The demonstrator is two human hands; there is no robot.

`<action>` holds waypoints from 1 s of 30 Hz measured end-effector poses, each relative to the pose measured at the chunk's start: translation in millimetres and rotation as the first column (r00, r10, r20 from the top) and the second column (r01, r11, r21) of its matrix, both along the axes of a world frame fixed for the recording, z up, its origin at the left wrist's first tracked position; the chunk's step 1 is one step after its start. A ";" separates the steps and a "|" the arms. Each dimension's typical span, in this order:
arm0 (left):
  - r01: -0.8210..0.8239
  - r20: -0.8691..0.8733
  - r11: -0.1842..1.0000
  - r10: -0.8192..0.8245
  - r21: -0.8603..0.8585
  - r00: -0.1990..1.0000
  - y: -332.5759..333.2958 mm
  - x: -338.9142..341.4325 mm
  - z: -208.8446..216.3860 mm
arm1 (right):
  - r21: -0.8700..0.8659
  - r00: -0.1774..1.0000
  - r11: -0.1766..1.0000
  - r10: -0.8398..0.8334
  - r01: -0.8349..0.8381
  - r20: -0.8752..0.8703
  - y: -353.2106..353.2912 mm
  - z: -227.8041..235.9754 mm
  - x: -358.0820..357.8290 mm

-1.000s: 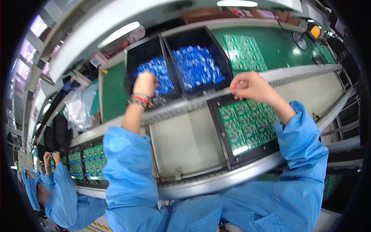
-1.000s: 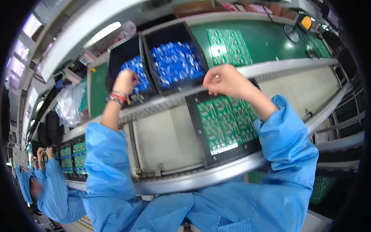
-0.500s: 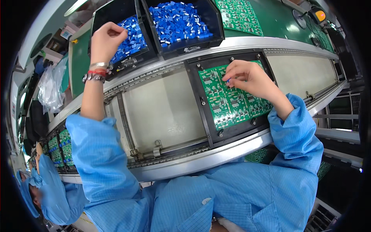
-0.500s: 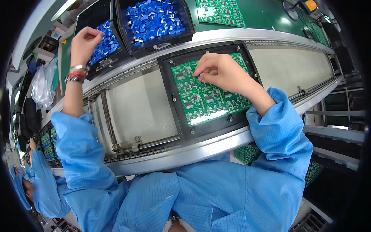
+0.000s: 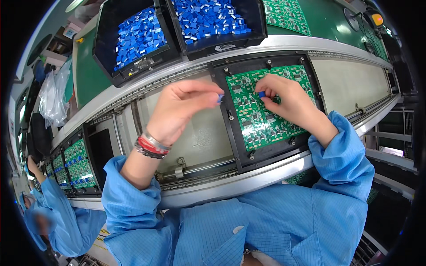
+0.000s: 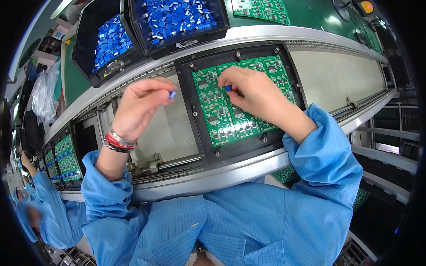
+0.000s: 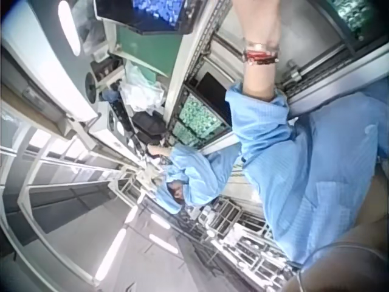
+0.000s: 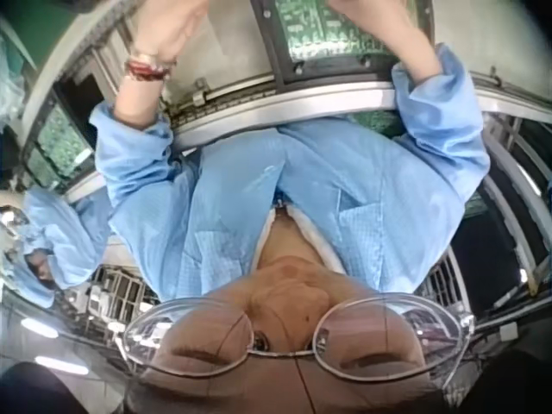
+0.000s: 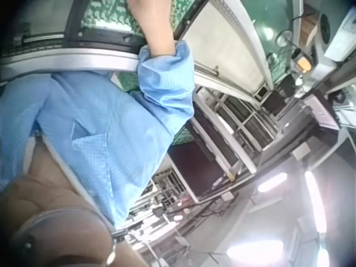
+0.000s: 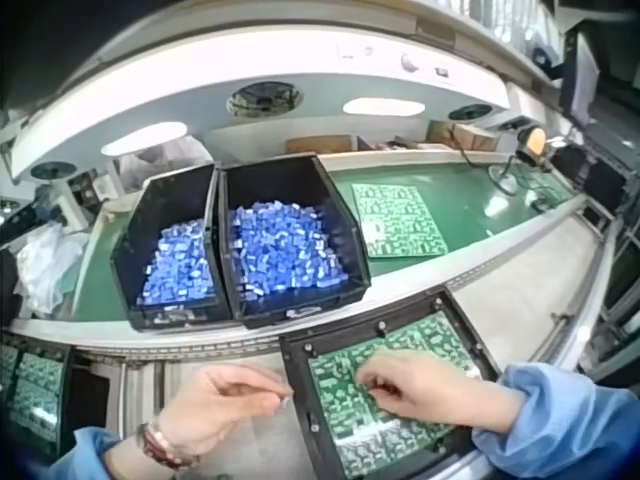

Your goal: Placing small blue components onto a circuit board panel on an assembly line.

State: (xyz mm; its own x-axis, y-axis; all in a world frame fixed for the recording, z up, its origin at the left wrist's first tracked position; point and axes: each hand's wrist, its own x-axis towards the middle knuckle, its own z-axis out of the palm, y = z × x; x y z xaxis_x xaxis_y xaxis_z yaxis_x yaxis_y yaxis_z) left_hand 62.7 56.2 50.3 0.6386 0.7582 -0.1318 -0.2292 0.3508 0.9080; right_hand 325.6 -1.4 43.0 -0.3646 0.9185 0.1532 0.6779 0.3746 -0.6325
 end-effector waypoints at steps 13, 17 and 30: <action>0.177 -0.449 0.571 0.379 0.802 0.809 -13.5 27.4 -17.3 | -0.096 0.967 0.977 0.201 -0.188 0.159 20.1 22.5 -7.9; 0.158 -0.483 0.651 0.358 0.743 0.799 -13.1 31.5 -12.4 | -0.032 0.977 0.985 0.172 -0.169 0.129 22.1 36.7 -11.1; 0.333 -0.629 0.598 0.392 0.729 0.671 -15.7 40.3 -3.1 | 0.148 0.991 0.980 0.125 -0.130 0.039 46.5 68.2 -13.0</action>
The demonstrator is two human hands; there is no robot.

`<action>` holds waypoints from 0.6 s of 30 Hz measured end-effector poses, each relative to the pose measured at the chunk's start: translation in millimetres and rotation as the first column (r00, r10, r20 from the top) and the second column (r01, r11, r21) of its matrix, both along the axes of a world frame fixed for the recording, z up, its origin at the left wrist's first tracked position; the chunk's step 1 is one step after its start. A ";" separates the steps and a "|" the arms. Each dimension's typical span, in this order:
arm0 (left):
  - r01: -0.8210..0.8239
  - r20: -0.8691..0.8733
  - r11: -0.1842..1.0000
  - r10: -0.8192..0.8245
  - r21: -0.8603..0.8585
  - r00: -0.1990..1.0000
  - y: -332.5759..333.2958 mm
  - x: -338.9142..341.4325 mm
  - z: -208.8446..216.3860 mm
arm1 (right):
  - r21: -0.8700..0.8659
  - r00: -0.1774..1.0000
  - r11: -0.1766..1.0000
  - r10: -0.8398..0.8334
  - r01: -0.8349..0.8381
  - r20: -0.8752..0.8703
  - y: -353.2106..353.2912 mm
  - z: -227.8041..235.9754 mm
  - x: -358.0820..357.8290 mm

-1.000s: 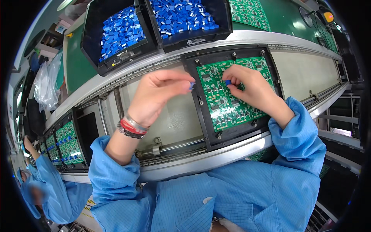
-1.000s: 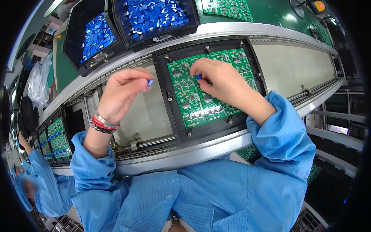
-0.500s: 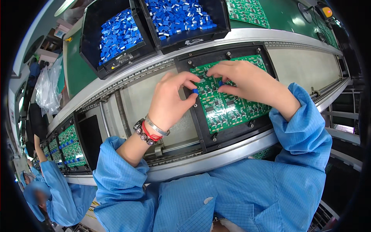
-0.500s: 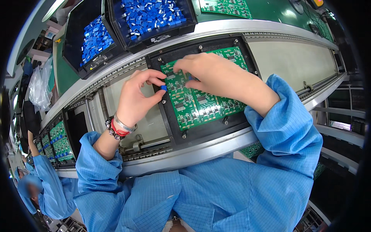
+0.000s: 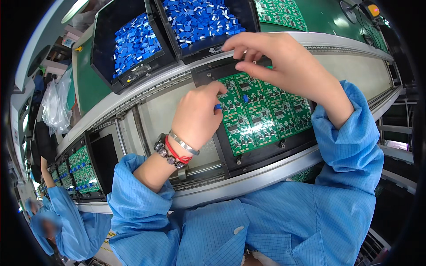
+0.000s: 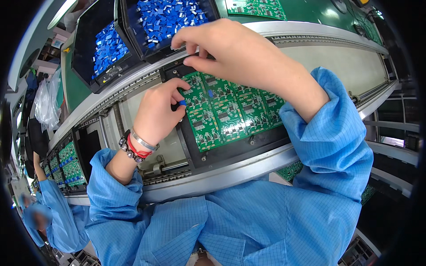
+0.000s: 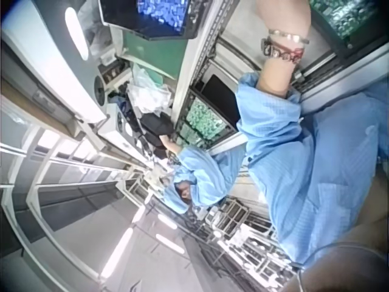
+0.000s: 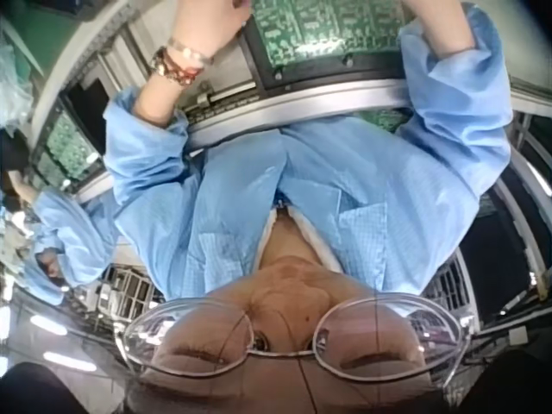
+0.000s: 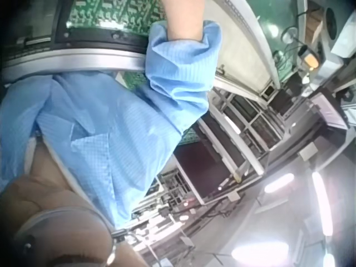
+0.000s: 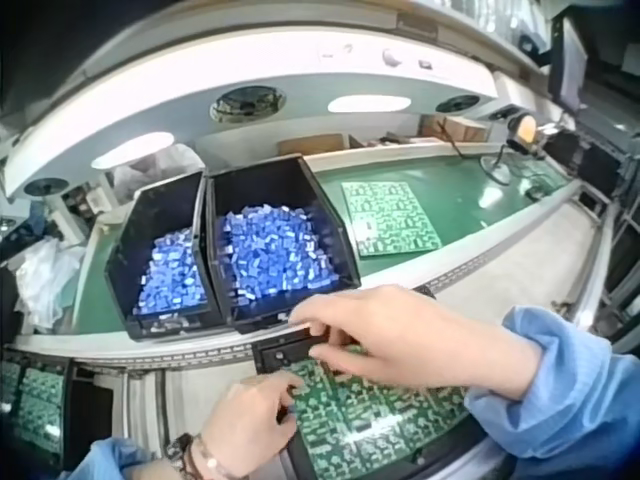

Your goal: Placing small blue components onto a circuit board panel on an assembly line.

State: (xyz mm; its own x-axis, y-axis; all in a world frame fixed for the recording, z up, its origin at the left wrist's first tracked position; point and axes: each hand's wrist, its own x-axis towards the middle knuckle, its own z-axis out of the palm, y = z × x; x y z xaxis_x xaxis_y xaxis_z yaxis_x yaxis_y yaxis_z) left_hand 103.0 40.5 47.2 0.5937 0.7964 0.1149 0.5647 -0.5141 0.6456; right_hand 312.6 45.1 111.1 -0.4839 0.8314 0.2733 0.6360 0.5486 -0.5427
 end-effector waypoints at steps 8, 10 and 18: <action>0.126 -0.283 0.925 -0.021 0.358 0.959 -12.1 14.3 1.8 | 0.202 0.999 0.979 -0.039 0.031 0.033 72.4 -25.9 -13.9; 0.182 -0.358 0.903 -0.033 0.390 0.933 -13.2 1.3 10.1 | 0.320 0.991 0.945 -0.100 0.066 0.091 95.0 -46.2 -22.5; -0.261 0.086 0.679 0.281 0.686 0.956 51.6 -52.6 68.1 | 0.290 0.957 0.957 -0.060 -0.026 0.285 83.0 -29.5 -34.4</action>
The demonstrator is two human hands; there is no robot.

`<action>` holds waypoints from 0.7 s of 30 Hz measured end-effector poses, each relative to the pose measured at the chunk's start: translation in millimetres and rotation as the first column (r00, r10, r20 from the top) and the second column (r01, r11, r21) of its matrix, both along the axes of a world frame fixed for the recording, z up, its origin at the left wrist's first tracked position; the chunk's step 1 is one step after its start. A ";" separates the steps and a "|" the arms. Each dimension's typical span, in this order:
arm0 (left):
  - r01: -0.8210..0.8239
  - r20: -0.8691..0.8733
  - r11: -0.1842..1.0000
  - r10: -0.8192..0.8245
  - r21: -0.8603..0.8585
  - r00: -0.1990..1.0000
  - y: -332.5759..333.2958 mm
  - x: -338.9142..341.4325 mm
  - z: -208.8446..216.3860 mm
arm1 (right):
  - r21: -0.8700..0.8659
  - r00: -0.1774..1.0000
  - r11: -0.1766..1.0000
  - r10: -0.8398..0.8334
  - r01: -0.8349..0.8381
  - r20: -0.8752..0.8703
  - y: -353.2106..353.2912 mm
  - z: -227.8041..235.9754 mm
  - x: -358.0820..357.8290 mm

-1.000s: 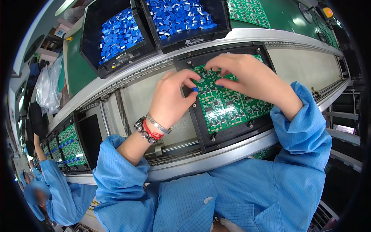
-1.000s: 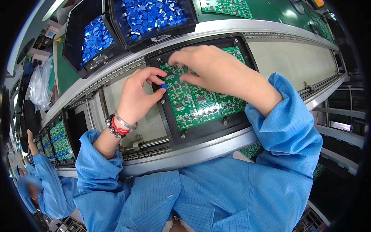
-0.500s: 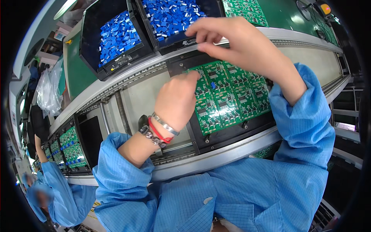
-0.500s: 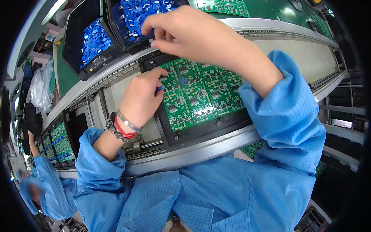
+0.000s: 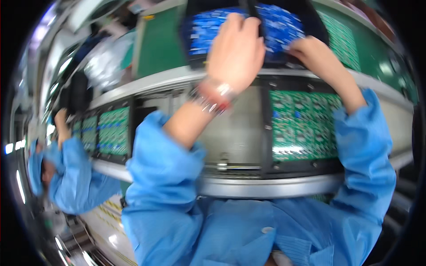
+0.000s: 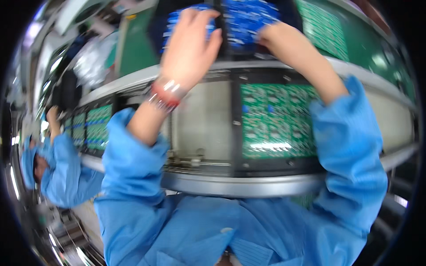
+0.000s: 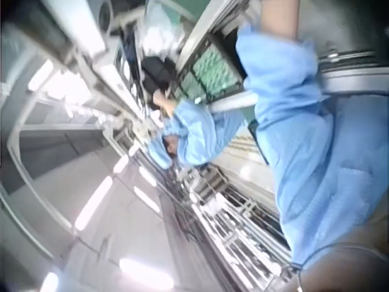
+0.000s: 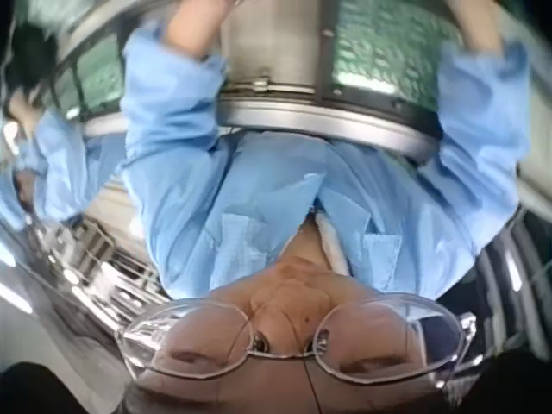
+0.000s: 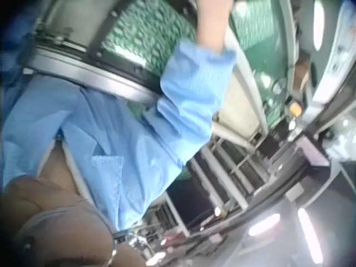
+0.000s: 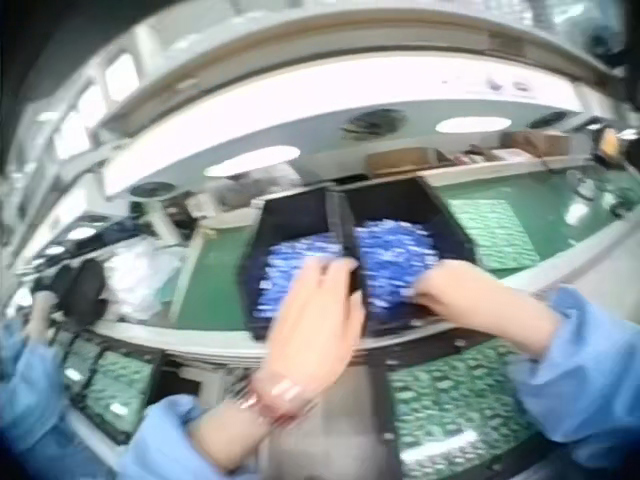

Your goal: Placing small blue components onto a circuit board panel on an assembly line.

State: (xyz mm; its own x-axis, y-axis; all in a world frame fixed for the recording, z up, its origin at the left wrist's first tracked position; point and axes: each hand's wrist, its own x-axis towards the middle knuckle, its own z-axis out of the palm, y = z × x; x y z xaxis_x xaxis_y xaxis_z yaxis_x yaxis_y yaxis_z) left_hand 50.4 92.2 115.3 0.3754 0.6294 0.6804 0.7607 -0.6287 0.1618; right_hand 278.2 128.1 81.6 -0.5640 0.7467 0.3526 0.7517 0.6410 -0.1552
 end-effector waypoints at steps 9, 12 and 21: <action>-0.314 -0.535 0.827 0.019 -0.466 0.845 48.8 4.7 -6.0 | -0.061 0.996 0.996 0.067 -0.071 -0.053 -19.0 1.5 33.6; -0.319 -0.450 0.867 0.126 -0.384 0.884 53.5 1.8 -12.4 | -0.072 0.999 0.997 0.031 -0.032 -0.012 -25.3 11.0 29.2; -0.046 0.027 0.906 0.063 -0.420 0.998 81.3 14.3 -53.1 | 0.024 0.999 1.000 0.017 -0.016 -0.032 -29.9 -0.5 47.2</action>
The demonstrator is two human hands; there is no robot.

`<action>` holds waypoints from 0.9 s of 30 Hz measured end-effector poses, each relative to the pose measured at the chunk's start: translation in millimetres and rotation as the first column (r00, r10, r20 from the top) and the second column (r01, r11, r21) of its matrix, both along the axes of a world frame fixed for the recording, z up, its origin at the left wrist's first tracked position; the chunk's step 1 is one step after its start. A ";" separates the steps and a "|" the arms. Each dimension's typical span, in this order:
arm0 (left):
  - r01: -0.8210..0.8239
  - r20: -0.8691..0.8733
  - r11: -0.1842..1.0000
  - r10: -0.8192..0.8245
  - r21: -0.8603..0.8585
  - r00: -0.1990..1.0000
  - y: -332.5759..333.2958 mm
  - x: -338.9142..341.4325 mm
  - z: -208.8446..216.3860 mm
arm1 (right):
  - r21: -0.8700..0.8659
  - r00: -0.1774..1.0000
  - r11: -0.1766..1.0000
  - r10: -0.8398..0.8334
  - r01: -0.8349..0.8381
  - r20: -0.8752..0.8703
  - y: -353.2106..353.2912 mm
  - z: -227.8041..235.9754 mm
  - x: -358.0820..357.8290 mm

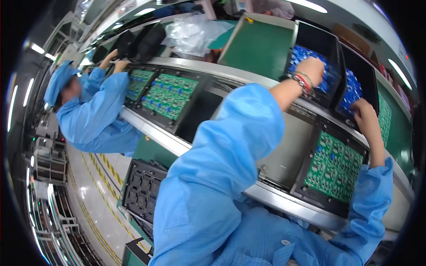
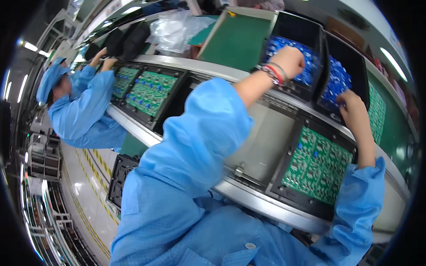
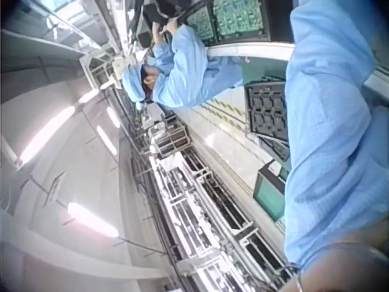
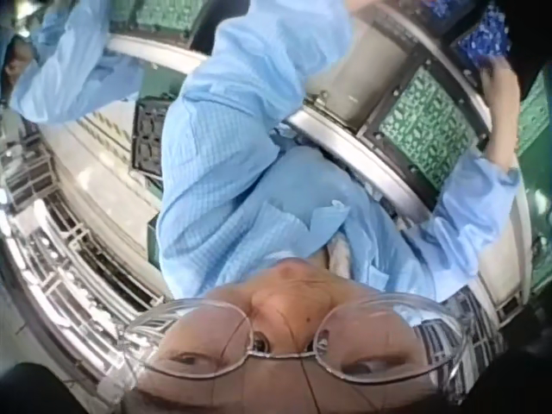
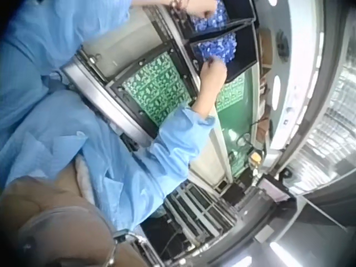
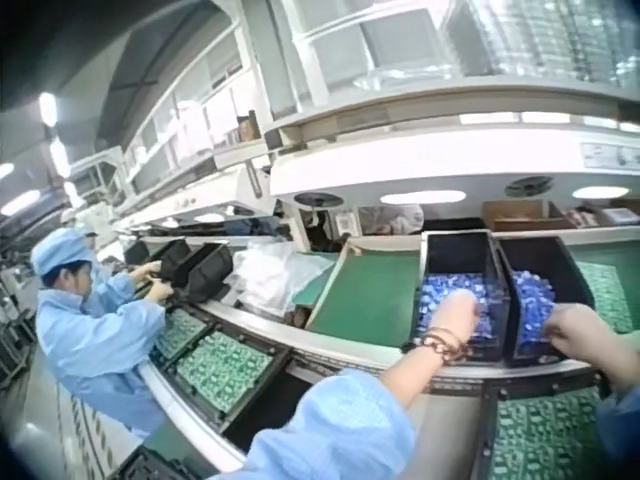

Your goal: Placing small blue components onto a circuit board panel on an assembly line.

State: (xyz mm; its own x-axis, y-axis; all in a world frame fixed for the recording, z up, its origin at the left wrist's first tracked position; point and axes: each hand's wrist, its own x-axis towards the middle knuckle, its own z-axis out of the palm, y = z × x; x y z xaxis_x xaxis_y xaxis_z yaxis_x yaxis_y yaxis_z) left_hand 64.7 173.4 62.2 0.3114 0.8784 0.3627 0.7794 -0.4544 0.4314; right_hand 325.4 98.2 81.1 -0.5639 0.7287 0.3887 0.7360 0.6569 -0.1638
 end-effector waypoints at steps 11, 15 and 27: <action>0.526 0.708 0.766 -0.135 -0.369 0.694 -98.0 -65.7 5.8 | -0.476 0.916 0.877 -0.137 -0.064 -0.376 -94.7 0.2 -43.1; 0.643 0.764 0.549 -0.011 -0.534 0.645 -146.3 -74.0 -26.2 | -0.587 0.925 0.803 -0.139 -0.104 -0.353 -138.1 -26.0 -52.7; 0.718 0.783 0.380 0.026 -0.583 0.622 -190.3 -56.5 -42.0 | -0.633 0.921 0.772 -0.209 -0.051 -0.329 -163.5 -45.8 -62.8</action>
State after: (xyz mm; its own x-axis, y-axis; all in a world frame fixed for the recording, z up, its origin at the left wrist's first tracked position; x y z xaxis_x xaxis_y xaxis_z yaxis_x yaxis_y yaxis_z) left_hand 8.2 -16.9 20.2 0.7112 0.6769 -0.1898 0.0238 0.2466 0.9688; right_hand 262.5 -65.4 35.3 -0.4066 0.9136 -0.0039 0.5809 0.2553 -0.7729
